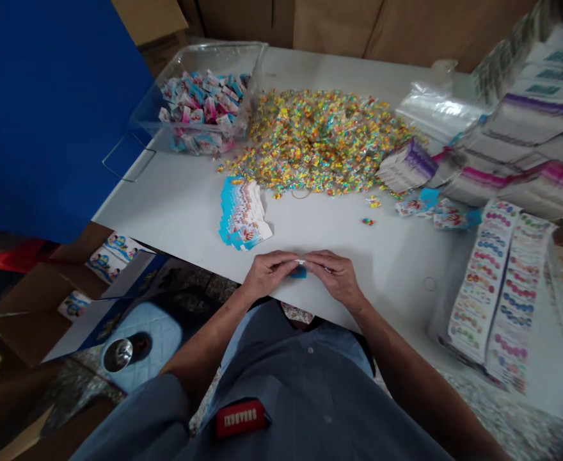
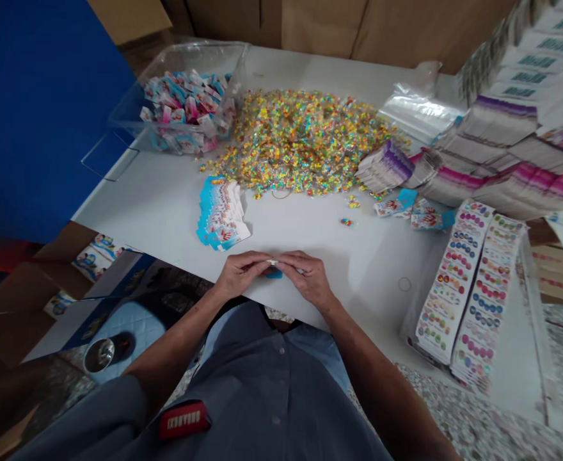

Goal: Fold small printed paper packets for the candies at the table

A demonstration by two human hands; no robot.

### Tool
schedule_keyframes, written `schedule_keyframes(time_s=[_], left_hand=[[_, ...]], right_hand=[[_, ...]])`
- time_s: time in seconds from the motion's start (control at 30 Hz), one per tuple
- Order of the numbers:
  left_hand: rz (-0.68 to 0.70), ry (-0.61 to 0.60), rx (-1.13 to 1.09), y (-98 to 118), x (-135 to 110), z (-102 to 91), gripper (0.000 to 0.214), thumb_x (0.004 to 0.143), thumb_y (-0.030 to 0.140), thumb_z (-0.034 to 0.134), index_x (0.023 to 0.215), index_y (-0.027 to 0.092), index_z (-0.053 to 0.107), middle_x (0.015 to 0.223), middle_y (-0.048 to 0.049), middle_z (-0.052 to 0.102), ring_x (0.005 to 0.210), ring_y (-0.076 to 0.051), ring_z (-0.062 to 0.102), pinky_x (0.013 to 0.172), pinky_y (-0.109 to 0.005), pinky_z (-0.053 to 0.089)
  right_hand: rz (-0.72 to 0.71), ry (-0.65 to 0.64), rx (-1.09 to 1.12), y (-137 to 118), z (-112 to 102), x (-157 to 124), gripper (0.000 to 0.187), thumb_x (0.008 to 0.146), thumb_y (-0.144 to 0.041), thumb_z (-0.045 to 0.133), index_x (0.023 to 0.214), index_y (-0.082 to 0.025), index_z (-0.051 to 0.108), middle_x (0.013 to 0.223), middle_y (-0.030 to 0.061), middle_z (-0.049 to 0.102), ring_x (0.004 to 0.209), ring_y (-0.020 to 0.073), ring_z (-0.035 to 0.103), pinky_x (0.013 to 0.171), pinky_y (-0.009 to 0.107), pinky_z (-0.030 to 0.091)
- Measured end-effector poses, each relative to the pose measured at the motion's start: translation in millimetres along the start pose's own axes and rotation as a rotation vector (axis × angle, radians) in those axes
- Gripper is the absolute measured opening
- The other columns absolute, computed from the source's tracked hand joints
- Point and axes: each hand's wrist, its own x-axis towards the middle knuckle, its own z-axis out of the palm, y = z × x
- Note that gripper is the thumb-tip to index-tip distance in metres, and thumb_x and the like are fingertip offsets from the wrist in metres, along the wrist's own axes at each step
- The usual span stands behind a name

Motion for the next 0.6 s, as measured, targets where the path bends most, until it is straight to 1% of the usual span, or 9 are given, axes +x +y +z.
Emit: schedule_keyframes(time_s=[0.07,0.17,0.37,0.5,0.57,0.6], left_hand=[[-0.012,-0.012,0.0,0,0,-1.0,0.032,0.09,0.044,0.072,0.104,0.017,0.081,0.093,-0.0095,0.076,0.074,-0.016,0.069,0.07,-0.027,0.057],[-0.022,-0.044,-0.007,-2,-1,-2.9,0.033,0.092,0.044,0.07,0.107,0.017,0.08,0.095,-0.0101,0.076,0.076,-0.016,0.071,0.071,-0.028,0.058],[0.022,-0.075,-0.014,-8,0,-5.9,0.029,0.092,0.041,0.07,0.109,0.019,0.08,0.101,-0.0105,0.076,0.078,-0.016,0.07,0.074,-0.03,0.059],[0.046,-0.07,-0.032,-8,-3,-6.4,0.028,0.09,0.04,0.073,0.106,0.019,0.08,0.112,-0.0124,0.076,0.09,-0.018,0.072,0.08,-0.03,0.059],[0.038,-0.07,-0.045,-7,-4,-5.5,0.03,0.088,0.04,0.075,0.107,0.018,0.08,0.113,-0.0129,0.076,0.096,-0.02,0.072,0.084,-0.03,0.058],[0.019,-0.062,-0.056,-7,-4,-4.7,0.03,0.088,0.04,0.075,0.107,0.017,0.08,0.112,-0.0128,0.077,0.095,-0.019,0.072,0.083,-0.029,0.058]], right_hand=[[0.008,0.013,0.013,-1,1,1,0.016,0.091,-0.036,0.073,0.103,-0.032,0.082,0.101,0.004,0.079,0.094,0.0222,0.073,0.089,0.041,0.06],[0.0,0.024,0.02,-1,2,1,0.015,0.091,-0.033,0.073,0.103,-0.032,0.082,0.101,0.0037,0.079,0.094,0.0216,0.073,0.088,0.04,0.06],[-0.074,0.002,-0.016,-2,1,-1,0.017,0.093,-0.029,0.07,0.106,-0.032,0.081,0.104,0.0044,0.078,0.095,0.0208,0.073,0.088,0.039,0.061],[-0.191,-0.031,-0.111,5,-3,-5,0.023,0.095,-0.027,0.066,0.113,-0.033,0.079,0.114,0.0057,0.077,0.102,0.0214,0.073,0.091,0.04,0.061],[-0.279,-0.052,-0.189,12,-5,-8,0.028,0.095,-0.023,0.067,0.119,-0.033,0.077,0.121,0.0069,0.074,0.104,0.0219,0.072,0.091,0.04,0.061],[-0.319,-0.061,-0.232,16,-6,-9,0.032,0.094,-0.022,0.068,0.122,-0.034,0.076,0.125,0.0075,0.073,0.104,0.0219,0.072,0.091,0.04,0.062]])
